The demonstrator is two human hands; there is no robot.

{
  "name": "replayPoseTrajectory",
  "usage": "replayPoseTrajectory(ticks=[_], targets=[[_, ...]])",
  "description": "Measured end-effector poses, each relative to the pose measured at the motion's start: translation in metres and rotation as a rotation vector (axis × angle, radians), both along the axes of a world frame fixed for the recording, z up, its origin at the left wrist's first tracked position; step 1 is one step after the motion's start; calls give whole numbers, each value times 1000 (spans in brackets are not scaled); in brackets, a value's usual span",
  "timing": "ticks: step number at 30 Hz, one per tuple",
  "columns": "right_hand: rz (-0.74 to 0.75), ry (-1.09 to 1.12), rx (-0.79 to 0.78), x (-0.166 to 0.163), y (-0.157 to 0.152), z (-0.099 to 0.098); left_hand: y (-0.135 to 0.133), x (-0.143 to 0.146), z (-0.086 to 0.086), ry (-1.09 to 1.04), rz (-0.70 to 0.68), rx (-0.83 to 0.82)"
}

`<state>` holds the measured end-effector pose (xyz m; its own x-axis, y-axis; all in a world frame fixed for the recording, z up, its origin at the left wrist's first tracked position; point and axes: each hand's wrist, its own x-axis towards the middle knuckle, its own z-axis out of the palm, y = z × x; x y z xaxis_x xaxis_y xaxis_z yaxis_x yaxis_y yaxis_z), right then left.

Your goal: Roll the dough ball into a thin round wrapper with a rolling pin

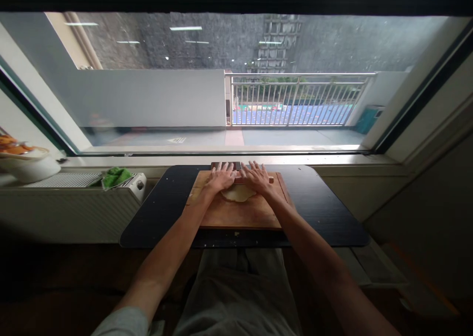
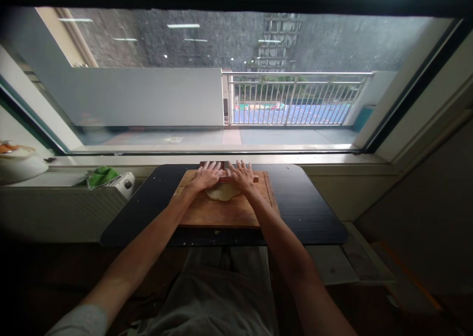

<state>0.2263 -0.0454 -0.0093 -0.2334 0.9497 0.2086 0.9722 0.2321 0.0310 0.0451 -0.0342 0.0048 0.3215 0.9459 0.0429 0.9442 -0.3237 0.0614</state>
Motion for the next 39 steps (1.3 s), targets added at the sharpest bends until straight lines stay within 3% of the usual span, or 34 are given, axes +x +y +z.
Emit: replayPoseTrajectory(ticks=[5,13,17,20,24,33,39], targets=[[19,3,-5,0,-28,-13,-27,-5,-4,-38,25,-22],[124,100,30,9,-122,-18,-117,-30,-22,-97,-96,185],[232,135,36,19,-140,-21,-133,-41,-30,-105,-136,216],[254,146,25,25,-132,-24,-123,-44,-32,-107,-164,197],[221,121,-3,28,-100,-23,-90,-41,-31,-95,-151,166],[72,102,-144,21,-15,5,-4,-17,-16,-58,-38,98],[56,158,-172,20,-12,10,6,-13,-16,-48,-5,94]])
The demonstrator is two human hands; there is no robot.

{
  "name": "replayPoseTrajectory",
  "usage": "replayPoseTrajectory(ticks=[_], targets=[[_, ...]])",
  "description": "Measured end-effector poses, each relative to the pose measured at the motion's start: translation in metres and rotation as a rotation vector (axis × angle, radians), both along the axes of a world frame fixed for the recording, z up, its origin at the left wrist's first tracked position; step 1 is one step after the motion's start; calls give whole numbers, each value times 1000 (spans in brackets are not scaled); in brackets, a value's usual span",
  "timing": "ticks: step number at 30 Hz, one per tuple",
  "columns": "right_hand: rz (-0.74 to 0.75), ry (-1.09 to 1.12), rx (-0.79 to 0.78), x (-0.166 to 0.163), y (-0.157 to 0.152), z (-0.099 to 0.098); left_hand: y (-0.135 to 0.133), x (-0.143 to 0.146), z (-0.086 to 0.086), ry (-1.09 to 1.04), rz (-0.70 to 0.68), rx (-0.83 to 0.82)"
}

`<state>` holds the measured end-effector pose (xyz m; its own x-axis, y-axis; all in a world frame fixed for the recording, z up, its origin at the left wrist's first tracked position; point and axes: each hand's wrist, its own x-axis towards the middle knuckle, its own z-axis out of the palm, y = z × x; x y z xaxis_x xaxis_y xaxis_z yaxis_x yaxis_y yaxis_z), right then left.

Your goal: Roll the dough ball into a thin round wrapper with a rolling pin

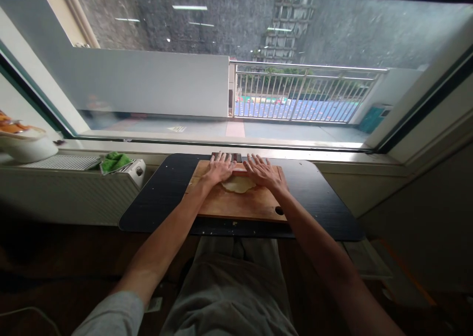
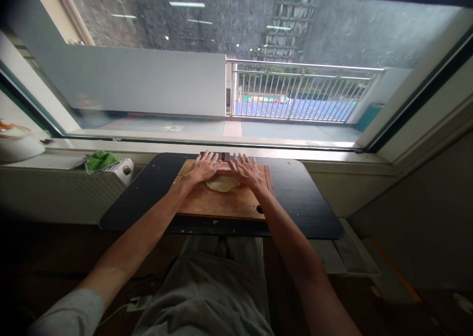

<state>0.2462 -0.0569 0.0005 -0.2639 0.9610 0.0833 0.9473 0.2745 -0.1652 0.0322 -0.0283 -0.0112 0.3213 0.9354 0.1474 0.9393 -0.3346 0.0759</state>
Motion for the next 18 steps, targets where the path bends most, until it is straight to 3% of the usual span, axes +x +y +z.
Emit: replayPoseTrajectory(ticks=[4,10,15,18], targets=[[41,57,-69,3,-24,-7,-23,-5,-6,-8,-26,9],[156,34,-17,11,-64,-19,-69,-17,-12,-26,-45,93],[360,56,-9,24,-86,-23,-86,-25,-9,-19,-80,87],[386,93,-35,27,-100,-22,-93,-32,-10,-18,-115,81]])
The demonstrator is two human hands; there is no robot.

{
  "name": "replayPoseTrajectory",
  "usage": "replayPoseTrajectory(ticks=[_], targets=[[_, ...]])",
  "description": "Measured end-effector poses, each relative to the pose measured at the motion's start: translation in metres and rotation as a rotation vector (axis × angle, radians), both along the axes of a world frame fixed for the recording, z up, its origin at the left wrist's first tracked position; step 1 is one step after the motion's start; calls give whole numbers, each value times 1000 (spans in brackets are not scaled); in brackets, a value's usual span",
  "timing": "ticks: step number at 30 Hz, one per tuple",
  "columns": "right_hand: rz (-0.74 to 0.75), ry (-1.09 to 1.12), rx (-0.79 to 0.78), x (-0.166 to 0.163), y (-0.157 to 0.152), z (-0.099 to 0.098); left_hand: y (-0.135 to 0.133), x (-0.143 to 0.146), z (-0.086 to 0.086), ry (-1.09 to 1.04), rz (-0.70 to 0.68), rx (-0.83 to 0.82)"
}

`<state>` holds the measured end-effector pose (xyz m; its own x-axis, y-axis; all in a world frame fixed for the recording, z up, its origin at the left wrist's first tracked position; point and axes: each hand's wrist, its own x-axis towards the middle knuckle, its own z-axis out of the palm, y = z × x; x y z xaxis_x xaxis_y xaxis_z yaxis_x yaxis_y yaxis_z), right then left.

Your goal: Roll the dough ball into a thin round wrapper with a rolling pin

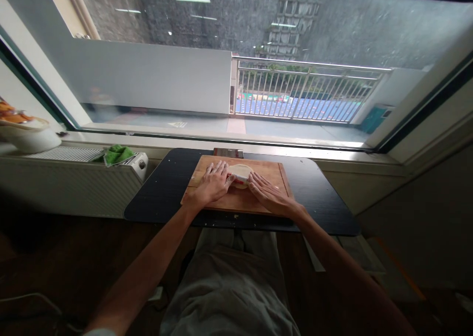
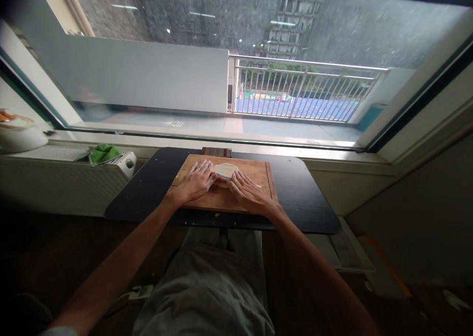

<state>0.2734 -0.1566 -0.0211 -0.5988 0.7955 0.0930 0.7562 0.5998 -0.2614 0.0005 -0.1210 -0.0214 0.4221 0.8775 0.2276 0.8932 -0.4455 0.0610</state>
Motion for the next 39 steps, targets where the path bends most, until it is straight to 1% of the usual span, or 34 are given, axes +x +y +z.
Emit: replayPoseTrajectory(ticks=[4,7,9,11,14,16,18,23,26,28,33,36,39], targets=[[-34,33,-61,-2,-20,6,-7,-12,-2,8,-25,-29],[-45,36,-79,-7,-30,8,-7,-16,-1,9,-24,-45],[-40,16,-35,-10,-32,6,-4,-15,0,14,-22,-51],[-60,-26,64,-14,-29,1,0,-13,1,18,-24,-46],[-131,-84,209,-15,-14,-5,8,-8,1,21,-30,-28],[-167,-98,231,-13,2,-5,16,-4,1,24,-15,-37],[-181,-112,192,-9,21,-1,26,0,1,30,16,-61],[-221,-156,31,-4,70,14,52,10,4,50,87,-82],[-296,-164,-34,-5,91,22,62,14,6,41,98,-74],[-328,-192,-40,-6,101,25,65,16,6,32,112,-68],[-307,-224,-23,-3,109,22,71,19,4,32,138,-77],[-317,-223,-25,-1,104,16,78,21,3,14,162,-75],[-299,-220,-31,0,93,11,87,22,3,14,146,-83]])
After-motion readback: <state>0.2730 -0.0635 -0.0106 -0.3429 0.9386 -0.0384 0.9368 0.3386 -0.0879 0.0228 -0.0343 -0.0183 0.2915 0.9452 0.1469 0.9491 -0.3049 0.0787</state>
